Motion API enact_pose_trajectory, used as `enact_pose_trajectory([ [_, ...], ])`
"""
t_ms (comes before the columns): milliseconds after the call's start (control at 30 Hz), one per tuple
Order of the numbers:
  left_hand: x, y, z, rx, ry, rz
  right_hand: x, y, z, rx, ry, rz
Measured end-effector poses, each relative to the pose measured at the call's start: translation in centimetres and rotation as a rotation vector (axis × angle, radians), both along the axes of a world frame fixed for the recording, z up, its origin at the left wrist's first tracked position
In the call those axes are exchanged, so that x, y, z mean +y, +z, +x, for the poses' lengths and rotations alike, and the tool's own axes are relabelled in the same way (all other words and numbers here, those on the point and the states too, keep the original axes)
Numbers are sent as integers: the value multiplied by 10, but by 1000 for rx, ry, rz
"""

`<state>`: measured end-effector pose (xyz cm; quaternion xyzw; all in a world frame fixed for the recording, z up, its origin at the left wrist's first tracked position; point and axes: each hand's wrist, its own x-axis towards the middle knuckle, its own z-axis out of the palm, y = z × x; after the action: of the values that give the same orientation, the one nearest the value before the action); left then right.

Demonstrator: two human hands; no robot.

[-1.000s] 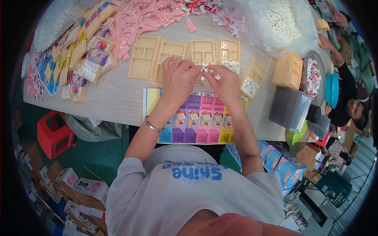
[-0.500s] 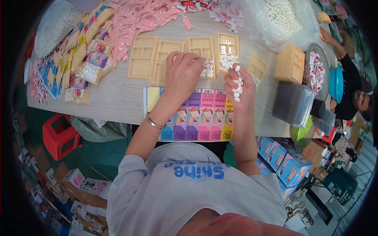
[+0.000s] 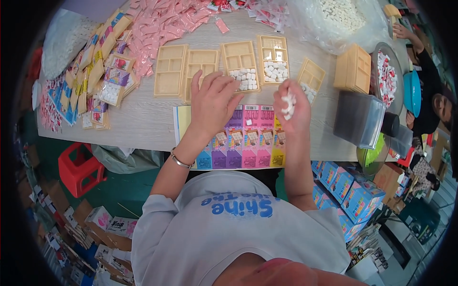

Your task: Manually placing small white components into plastic trays and applying decorative stickers/labels for packaging.

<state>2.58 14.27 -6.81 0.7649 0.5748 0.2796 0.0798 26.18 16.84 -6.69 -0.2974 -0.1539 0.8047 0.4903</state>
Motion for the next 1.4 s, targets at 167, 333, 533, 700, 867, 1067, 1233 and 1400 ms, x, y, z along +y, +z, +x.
enact_pose_trajectory([
  [167,12,-3,11,-65,40,64,-53,-7,-30,-1009,18,436],
  [333,11,-4,4,-90,79,103,-77,-8,-43,-1599,82,1064],
  [533,10,3,-41,-74,191,98,-77,-13,-46,-1658,28,1176],
  [700,1,0,-65,-61,207,140,-69,8,-52,-1074,-7,498],
  [867,-4,-2,-84,9,164,62,-29,27,-88,-406,-64,13],
  [1067,9,17,-118,30,-22,-74,16,4,-153,-118,-138,40],
  [1233,12,1,-119,62,-84,-183,28,-14,-185,-388,-285,283],
  [1400,8,-1,-107,-6,-15,-177,28,-18,-184,-642,-246,461],
])
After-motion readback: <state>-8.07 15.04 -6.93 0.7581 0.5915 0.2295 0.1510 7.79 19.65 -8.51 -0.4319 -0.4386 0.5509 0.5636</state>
